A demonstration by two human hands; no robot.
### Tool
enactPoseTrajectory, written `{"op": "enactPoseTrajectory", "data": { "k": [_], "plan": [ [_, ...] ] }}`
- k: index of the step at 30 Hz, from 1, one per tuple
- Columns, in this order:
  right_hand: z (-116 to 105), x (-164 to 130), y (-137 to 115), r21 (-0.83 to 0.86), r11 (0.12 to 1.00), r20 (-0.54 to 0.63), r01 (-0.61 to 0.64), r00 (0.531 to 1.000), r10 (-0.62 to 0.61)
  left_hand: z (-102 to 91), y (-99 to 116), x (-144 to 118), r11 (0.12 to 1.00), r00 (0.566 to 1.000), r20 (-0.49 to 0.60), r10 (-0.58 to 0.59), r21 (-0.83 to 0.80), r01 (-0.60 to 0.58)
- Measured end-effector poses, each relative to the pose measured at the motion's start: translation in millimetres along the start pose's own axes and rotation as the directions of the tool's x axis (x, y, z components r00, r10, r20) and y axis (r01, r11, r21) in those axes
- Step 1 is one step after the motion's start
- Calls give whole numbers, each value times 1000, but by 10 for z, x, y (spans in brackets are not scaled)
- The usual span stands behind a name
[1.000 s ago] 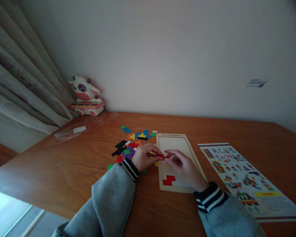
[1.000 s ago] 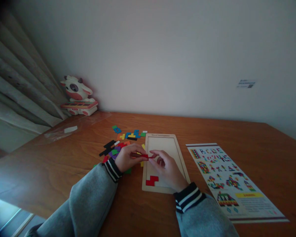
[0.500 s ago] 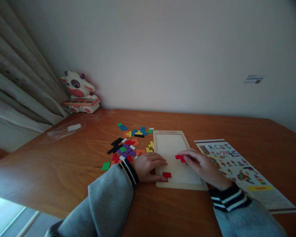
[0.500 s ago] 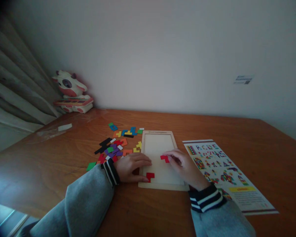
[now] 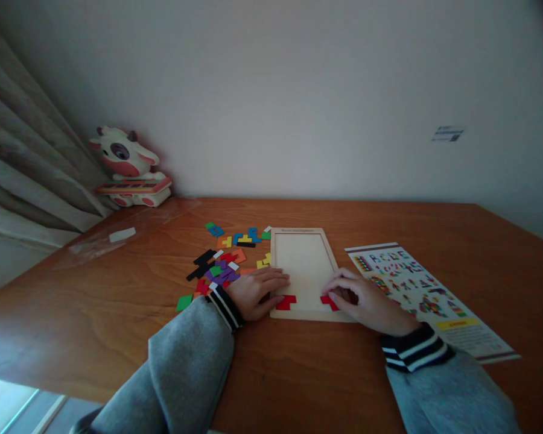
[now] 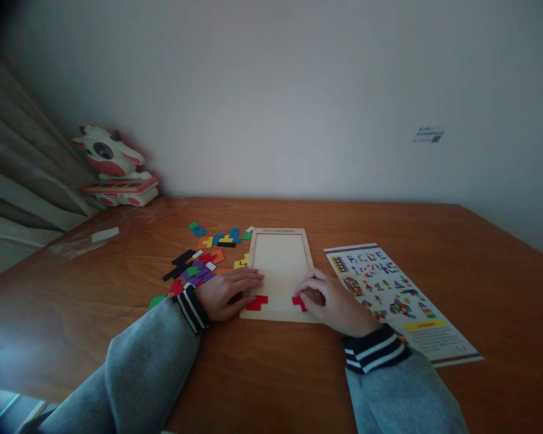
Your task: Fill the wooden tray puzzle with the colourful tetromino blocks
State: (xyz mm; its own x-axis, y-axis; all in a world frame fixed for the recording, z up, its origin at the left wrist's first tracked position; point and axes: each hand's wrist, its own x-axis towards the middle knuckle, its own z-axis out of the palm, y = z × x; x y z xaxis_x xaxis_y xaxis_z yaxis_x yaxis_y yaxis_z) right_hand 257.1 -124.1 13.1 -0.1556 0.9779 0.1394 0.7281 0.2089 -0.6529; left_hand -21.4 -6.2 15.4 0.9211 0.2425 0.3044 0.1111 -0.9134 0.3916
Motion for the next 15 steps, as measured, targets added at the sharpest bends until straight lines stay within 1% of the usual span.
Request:
{"op": "enactPoseTrajectory", "data": {
  "k": [3, 5, 9, 11, 15],
  "plan": [
    [19, 1, 2, -3, 1000, -30, 18, 999, -18, -5, 3, 0, 1000, 1000, -5, 3, -14, -3],
    [26, -1, 10, -1, 1000, -37, 8, 999, -8, -4, -2, -3, 1000, 1000, -9, 6, -16, -6],
    [16, -19, 31, -4, 1000, -9, -28, 1000, 28, 10, -25, -19, 1000, 1000, -11, 9, -9, -9],
    [3, -24, 36, -1, 1000, -3, -24, 1000, 24, 14, -33, -24, 1000, 1000, -9, 11, -6, -11],
    [-6, -14, 41, 17, 999, -53, -36, 998, 37, 9, -31, -23, 1000, 1000, -20, 22, 2, -22]
  ]
}}
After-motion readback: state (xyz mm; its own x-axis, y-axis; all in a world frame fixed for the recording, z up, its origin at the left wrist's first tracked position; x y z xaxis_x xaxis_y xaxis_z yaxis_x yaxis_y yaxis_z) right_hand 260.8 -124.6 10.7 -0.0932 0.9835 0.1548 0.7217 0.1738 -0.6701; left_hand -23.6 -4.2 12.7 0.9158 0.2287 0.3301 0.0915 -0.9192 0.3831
